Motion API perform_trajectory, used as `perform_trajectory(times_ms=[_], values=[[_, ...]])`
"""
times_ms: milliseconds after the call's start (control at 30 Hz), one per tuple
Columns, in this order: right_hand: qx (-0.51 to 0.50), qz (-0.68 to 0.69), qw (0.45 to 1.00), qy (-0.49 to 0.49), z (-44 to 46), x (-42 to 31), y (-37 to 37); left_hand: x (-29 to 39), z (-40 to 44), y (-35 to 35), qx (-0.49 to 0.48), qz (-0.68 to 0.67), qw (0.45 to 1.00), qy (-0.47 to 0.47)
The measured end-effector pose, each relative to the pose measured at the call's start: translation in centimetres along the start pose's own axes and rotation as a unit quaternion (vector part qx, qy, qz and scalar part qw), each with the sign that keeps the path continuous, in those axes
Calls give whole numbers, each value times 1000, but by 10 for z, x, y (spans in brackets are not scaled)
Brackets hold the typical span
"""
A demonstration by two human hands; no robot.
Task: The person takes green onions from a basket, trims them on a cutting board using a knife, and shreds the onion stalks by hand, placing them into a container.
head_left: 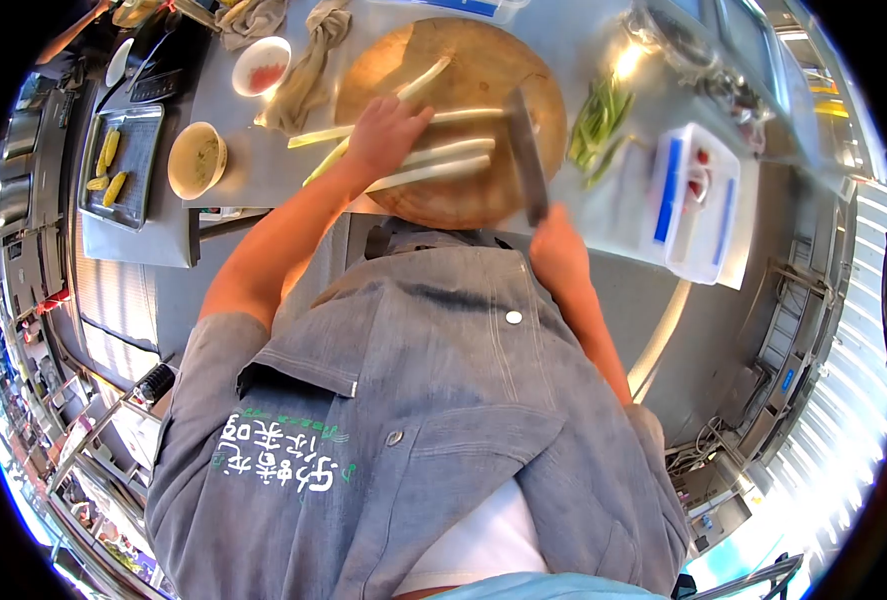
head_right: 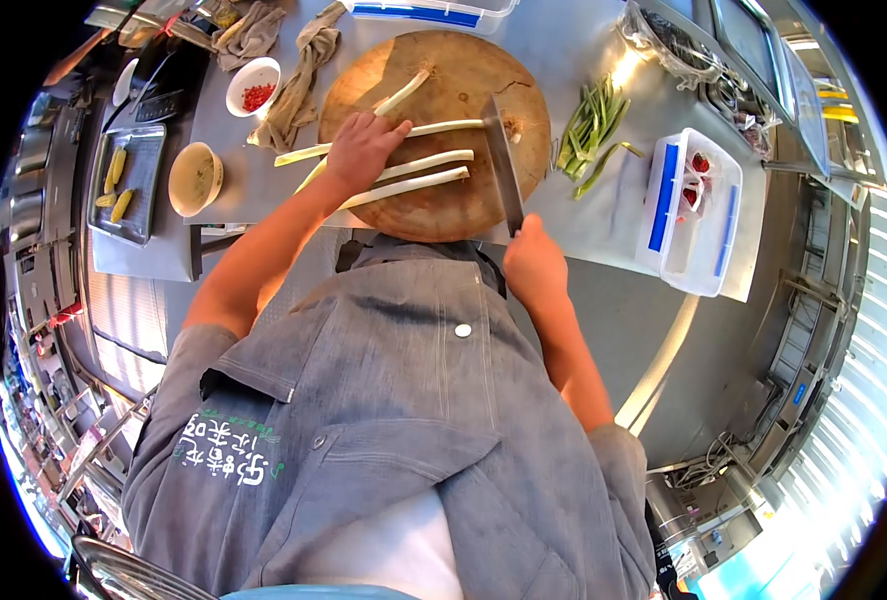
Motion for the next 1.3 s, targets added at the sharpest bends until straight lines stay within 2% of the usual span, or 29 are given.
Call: perform_trajectory(times_ms=[67,133,167,200,267,300,333,400,467,533,1000,1067,1100,1133,1167,1233,1267,1300], values=[[13,-7,1000,-26,15,4,-4,-7,10,-8,-15,-4,1000,1],[-6,47,999,11,8,10,-11,-17,0,-35,155,-75,981,-85],[-5,46,999,10,9,10,-13,-24,5,-34,112,-89,980,-140],[-6,54,999,7,5,11,-13,-27,4,-30,110,-92,980,-141],[-2,59,998,3,-1,12,-16,-47,13,-11,47,-104,981,-154],[11,54,998,3,-4,10,-16,-54,16,-18,83,-160,969,-171],[23,51,998,3,-8,8,-15,-51,17,-20,82,-160,969,-171],[20,64,998,19,-14,1,-21,-37,20,-24,87,-296,945,-106],[18,77,996,34,-16,-2,-26,-37,31,-4,20,-311,942,-122],[41,58,997,-14,-11,-8,-32,-18,41,-5,50,-170,983,-36],[-8,-41,999,-11,25,4,-32,-13,50,11,19,-172,984,-34],[-2,-52,999,-5,18,13,-21,-10,48,7,55,-170,984,3],[14,-38,999,-35,25,18,-20,-17,53,0,65,-165,984,6],[27,-22,997,-67,30,13,-24,-28,51,0,8,-164,986,-13],[25,-18,997,-67,25,15,-27,-30,43,5,-57,-166,984,-35],[32,78,996,-36,2,11,-55,-22,34,-8,-89,-148,984,-42],[30,79,996,-34,-7,11,-66,-14,28,-11,-115,-133,983,-48],[-22,259,965,36,-13,23,-69,-1,18,-15,-132,-150,980,-17]])
Point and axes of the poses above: each hand's wrist, its own z-axis towards the middle knuckle, its own y-axis out of the palm, x = y × z, the point moved 6 cm from there along z, towards the middle knuckle, and after that the axes turned 11 degrees about -x, right-handed, at the moved point
